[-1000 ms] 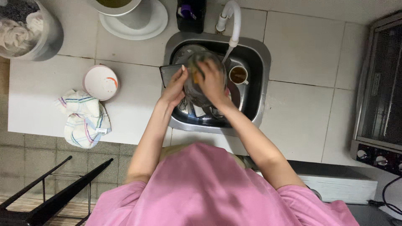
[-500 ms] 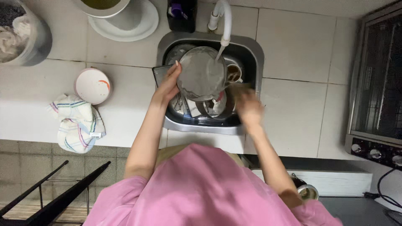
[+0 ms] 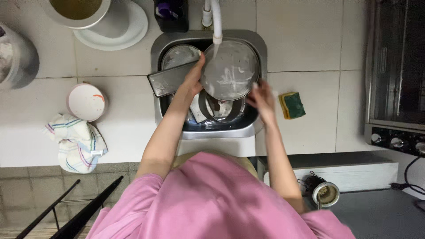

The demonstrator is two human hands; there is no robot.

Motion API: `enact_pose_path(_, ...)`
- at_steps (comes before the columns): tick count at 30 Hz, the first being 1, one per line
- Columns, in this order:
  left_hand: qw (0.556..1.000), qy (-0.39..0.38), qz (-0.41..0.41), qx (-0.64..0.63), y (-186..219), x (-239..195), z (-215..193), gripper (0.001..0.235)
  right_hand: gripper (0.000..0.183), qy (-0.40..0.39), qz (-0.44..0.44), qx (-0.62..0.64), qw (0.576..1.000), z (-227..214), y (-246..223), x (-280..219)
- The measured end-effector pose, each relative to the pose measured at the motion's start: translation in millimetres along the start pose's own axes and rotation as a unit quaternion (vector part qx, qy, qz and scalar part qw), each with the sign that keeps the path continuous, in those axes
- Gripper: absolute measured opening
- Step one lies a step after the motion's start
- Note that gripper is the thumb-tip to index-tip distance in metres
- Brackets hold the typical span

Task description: The person washes various kitchen utensils and cookware in a sink using a sponge and running water. They scrub and rinse a metal pot, a round baking pan, a rectangular baking pan, and a hand mixer attachment, placing each item aside after cleaning.

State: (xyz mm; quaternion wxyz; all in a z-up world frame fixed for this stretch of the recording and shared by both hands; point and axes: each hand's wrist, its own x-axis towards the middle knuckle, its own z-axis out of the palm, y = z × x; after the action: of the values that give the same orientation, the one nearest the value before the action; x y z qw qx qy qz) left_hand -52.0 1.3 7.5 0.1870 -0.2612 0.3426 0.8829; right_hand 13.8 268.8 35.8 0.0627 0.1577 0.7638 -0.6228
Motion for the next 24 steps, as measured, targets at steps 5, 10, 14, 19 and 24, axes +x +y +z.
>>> enact_pose_path(5,0.998,0.043,-0.033,0.043,12,-6,2,0.101,0.053,-0.038,0.109,0.177,0.977,56,13,32)
enact_pose_path(10,0.987,0.008,-0.059,0.15,43,-58,66,0.121,0.034,0.03,-0.083,-0.023,0.996,42,15,23)
enact_pose_path(14,0.992,-0.068,-0.097,0.033,13,-10,55,0.129,0.027,0.004,-0.32,-0.259,0.911,23,-10,1)
enact_pose_path(19,0.979,-0.081,-0.131,-0.131,0,35,19,0.074,0.025,-0.008,-0.585,-0.315,0.747,24,-5,9)
enact_pose_path(24,0.981,-0.053,-0.122,-0.144,7,38,-13,0.072,0.076,-0.122,-0.583,-0.393,0.7,43,-2,5)
